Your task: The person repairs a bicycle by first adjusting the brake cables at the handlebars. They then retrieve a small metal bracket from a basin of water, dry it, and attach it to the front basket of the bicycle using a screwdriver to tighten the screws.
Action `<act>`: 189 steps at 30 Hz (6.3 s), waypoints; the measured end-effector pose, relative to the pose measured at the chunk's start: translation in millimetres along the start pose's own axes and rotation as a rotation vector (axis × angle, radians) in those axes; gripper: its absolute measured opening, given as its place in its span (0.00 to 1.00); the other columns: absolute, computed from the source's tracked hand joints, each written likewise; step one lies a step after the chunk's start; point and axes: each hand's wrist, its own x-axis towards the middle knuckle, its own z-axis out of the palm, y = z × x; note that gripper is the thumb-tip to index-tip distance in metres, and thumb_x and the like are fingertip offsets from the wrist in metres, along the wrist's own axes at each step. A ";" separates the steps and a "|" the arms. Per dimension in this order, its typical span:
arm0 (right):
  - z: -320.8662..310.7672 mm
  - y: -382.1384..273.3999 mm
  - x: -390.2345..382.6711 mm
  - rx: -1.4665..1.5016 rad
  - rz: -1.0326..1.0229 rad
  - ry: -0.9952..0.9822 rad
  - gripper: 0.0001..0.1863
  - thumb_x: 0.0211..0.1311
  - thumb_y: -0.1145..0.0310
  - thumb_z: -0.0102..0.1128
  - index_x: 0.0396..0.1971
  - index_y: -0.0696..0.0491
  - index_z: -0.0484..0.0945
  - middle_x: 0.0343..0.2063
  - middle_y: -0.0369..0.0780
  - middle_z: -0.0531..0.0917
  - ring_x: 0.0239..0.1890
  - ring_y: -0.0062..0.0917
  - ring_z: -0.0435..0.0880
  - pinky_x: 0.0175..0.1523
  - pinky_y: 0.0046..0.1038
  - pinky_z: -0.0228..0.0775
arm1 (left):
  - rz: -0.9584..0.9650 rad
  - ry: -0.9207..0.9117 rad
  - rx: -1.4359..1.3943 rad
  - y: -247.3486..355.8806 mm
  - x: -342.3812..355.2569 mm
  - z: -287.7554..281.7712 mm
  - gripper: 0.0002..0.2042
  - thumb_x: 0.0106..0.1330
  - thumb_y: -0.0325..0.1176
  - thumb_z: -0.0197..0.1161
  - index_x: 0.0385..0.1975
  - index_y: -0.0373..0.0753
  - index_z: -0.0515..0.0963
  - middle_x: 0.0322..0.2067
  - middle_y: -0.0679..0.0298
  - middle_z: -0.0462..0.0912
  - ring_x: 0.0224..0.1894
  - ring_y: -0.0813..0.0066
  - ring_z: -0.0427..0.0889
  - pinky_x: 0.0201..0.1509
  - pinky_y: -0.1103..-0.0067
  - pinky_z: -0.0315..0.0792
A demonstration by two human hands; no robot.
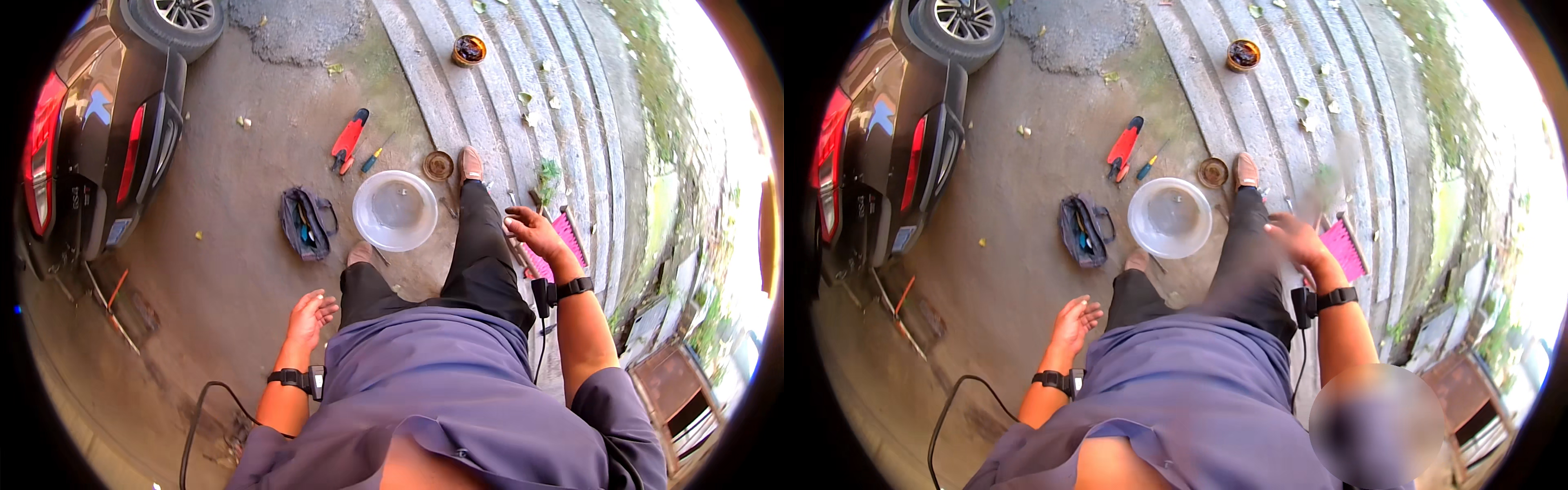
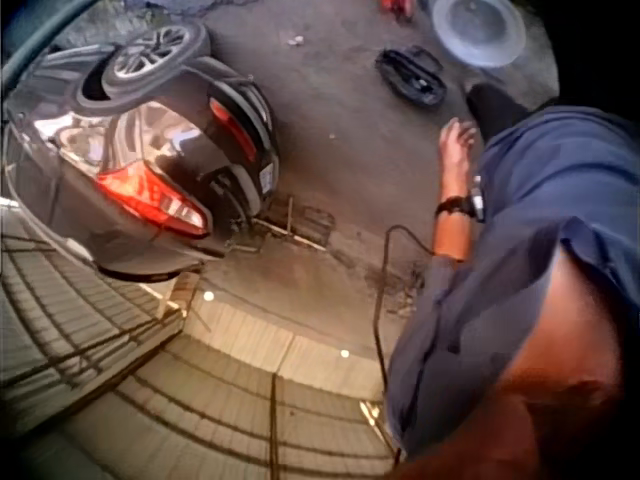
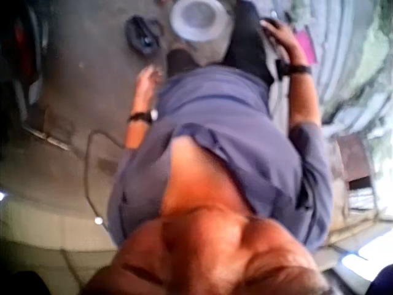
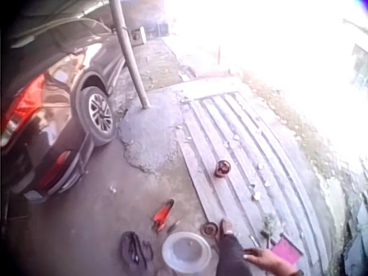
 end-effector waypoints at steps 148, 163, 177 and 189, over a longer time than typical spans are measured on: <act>328.1 142.4 479.4 -1.240 -0.734 -0.833 0.28 0.50 0.71 0.65 0.54 0.58 0.71 0.42 0.45 0.82 0.41 0.31 0.83 0.42 0.34 0.78 | 0.290 1.322 -0.293 -527.4 55.8 453.7 0.27 0.67 0.52 0.48 0.52 0.33 0.68 0.53 0.42 0.71 0.56 0.47 0.72 0.61 0.58 0.66; 353.0 173.6 401.8 -1.241 -1.345 -0.762 0.20 0.52 0.64 0.68 0.46 0.50 0.78 0.41 0.40 0.81 0.44 0.33 0.82 0.50 0.33 0.74 | 0.295 1.300 -0.320 -530.3 60.4 453.9 0.28 0.68 0.55 0.44 0.56 0.37 0.65 0.54 0.45 0.70 0.57 0.49 0.70 0.61 0.57 0.63; 372.5 223.7 414.3 -1.735 -1.074 -0.545 0.23 0.59 0.61 0.62 0.54 0.43 0.71 0.54 0.41 0.73 0.54 0.39 0.77 0.54 0.40 0.72 | 0.248 1.283 -0.331 -534.8 63.5 456.4 0.28 0.68 0.54 0.41 0.57 0.37 0.63 0.56 0.43 0.68 0.58 0.46 0.68 0.62 0.53 0.62; 401.0 242.6 411.2 -1.784 -1.025 -0.608 0.16 0.58 0.63 0.61 0.47 0.44 0.73 0.50 0.41 0.77 0.49 0.38 0.80 0.52 0.39 0.74 | 0.213 1.252 -0.318 -530.4 62.7 450.6 0.28 0.69 0.56 0.41 0.59 0.39 0.62 0.58 0.43 0.66 0.59 0.47 0.67 0.64 0.53 0.61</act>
